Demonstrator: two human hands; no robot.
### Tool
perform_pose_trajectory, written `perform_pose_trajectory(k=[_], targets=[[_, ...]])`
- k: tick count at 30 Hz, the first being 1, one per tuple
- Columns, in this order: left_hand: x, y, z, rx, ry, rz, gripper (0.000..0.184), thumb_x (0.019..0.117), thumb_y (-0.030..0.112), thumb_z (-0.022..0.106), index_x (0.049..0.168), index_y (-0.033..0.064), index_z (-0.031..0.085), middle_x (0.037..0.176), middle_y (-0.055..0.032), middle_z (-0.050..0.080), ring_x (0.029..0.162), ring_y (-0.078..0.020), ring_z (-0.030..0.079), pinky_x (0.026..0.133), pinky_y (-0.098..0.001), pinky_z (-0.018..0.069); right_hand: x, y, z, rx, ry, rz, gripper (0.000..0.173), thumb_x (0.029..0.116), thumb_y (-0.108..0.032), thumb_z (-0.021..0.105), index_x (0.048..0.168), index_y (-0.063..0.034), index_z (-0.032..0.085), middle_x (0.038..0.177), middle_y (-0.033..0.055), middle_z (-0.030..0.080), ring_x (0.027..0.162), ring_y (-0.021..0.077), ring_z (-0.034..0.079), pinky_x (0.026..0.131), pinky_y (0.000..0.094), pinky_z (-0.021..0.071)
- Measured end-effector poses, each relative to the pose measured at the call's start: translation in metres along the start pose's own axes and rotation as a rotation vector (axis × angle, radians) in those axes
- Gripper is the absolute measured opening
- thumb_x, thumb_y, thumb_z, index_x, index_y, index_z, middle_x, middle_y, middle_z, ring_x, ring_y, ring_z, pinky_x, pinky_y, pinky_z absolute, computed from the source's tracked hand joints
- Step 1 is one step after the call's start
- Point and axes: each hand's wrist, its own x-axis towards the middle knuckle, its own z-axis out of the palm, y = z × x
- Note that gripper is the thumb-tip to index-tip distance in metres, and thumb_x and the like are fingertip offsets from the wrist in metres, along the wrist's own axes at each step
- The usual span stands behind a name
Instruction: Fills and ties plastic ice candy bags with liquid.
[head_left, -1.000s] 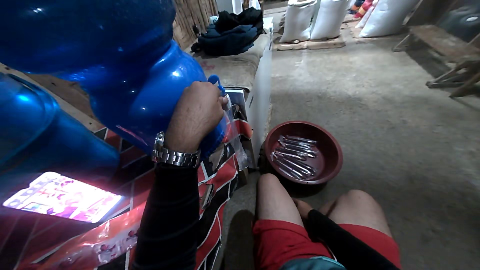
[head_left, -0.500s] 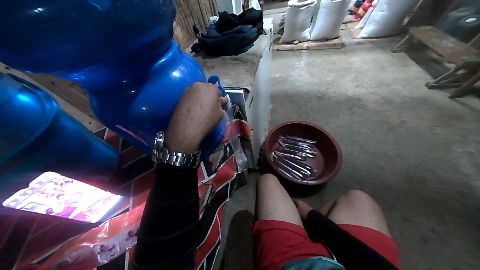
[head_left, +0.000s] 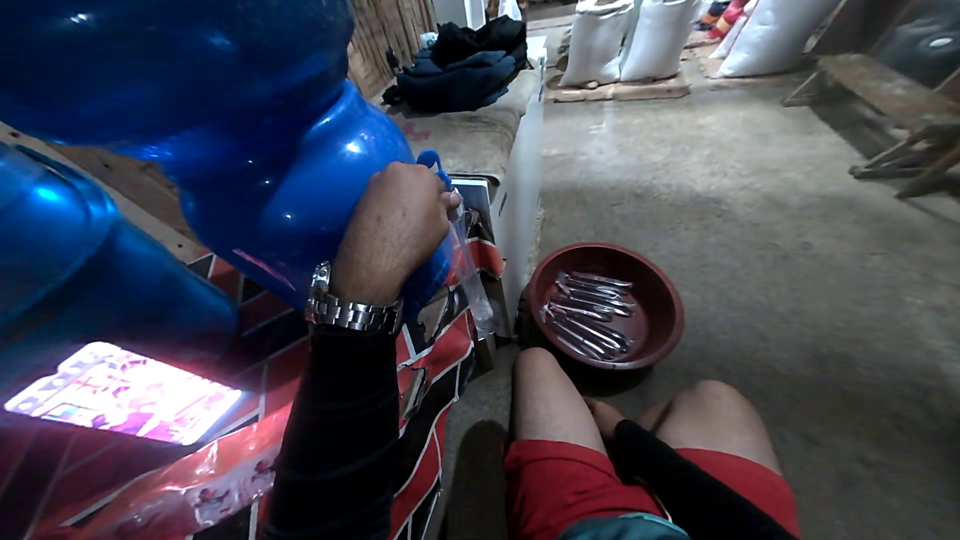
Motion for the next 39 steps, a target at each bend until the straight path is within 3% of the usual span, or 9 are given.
perform_pose_trajectory(k=[14,20,24,27,31,34,36,39], targets=[[0.003,0.002,0.001,0.023,0.004,-0.028,0.04,0.1045,0.035,0.059,0.077,0.0067,0.067,0.081,-0.0134,0.066,0.085,-0.0321,0.067,0.073,-0.0552,0.0527,0.033,0.019,0.007,-0.047,-0.024,-0.011,0.043,0.1015,-0.025,0.061,0.138,-0.0022,0.06,0.134,0.0228,0.064,0.128,0.0379,0.061,0.11,0.0571,0.0448],[0.002,0.004,0.0,0.031,-0.004,-0.046,0.04,0.1044,0.035,0.059,0.077,0.0068,0.067,0.081,-0.0134,0.066,0.084,-0.032,0.067,0.073,-0.0551,0.0524,0.009,0.005,0.001,-0.024,-0.011,-0.004,0.043,0.1049,-0.024,0.056,0.141,-0.0014,0.058,0.138,0.0237,0.062,0.131,0.0375,0.058,0.113,0.0549,0.0425],[0.002,0.004,0.001,0.022,-0.009,-0.054,0.041,0.104,0.035,0.06,0.075,0.0065,0.066,0.08,-0.0136,0.065,0.082,-0.0325,0.066,0.071,-0.0554,0.0527,-0.001,0.001,0.001,0.037,0.012,0.01,0.042,0.1031,-0.024,0.06,0.139,-0.0018,0.06,0.136,0.0237,0.063,0.13,0.038,0.059,0.112,0.0559,0.0426],[0.002,0.004,0.0,0.003,-0.01,-0.048,0.04,0.1037,0.034,0.06,0.077,0.0056,0.067,0.082,-0.0146,0.066,0.084,-0.0336,0.067,0.073,-0.0569,0.0526,0.034,0.024,0.01,-0.016,0.005,-0.031,0.046,0.1001,-0.03,0.063,0.138,-0.0046,0.062,0.133,0.0217,0.066,0.126,0.0376,0.062,0.109,0.0585,0.0454],[0.002,0.003,0.002,0.013,-0.005,-0.048,0.039,0.1039,0.034,0.06,0.077,0.0068,0.066,0.081,-0.0137,0.065,0.084,-0.0326,0.066,0.072,-0.0558,0.0523,0.051,0.033,0.017,-0.005,0.022,-0.034,0.048,0.0998,-0.034,0.064,0.14,-0.0061,0.061,0.135,0.0208,0.065,0.129,0.0375,0.06,0.111,0.0588,0.0428],[0.003,0.002,0.002,0.018,-0.005,-0.052,0.04,0.1038,0.035,0.06,0.076,0.0068,0.066,0.081,-0.0137,0.065,0.083,-0.0326,0.066,0.072,-0.0562,0.0524,0.092,0.061,0.028,0.013,0.046,-0.069,0.047,0.0944,-0.04,0.067,0.134,-0.0153,0.067,0.126,0.0136,0.071,0.119,0.0315,0.067,0.105,0.0587,0.0501],[0.003,0.003,0.002,0.022,-0.014,-0.054,0.041,0.1041,0.035,0.059,0.076,0.0061,0.066,0.08,-0.0143,0.065,0.083,-0.0336,0.066,0.071,-0.0565,0.0521,0.08,0.056,0.025,0.006,0.054,-0.063,0.046,0.0958,-0.041,0.065,0.137,-0.0206,0.065,0.129,0.0103,0.07,0.124,0.0286,0.065,0.108,0.0574,0.0485],[0.002,0.002,0.001,0.015,-0.003,-0.035,0.04,0.104,0.033,0.06,0.077,0.0053,0.067,0.081,-0.0152,0.066,0.084,-0.0342,0.067,0.073,-0.0581,0.0518,0.067,0.047,0.02,-0.016,0.047,-0.064,0.045,0.0984,-0.037,0.063,0.139,-0.0177,0.063,0.132,0.013,0.068,0.127,0.0304,0.062,0.111,0.0576,0.0459]])
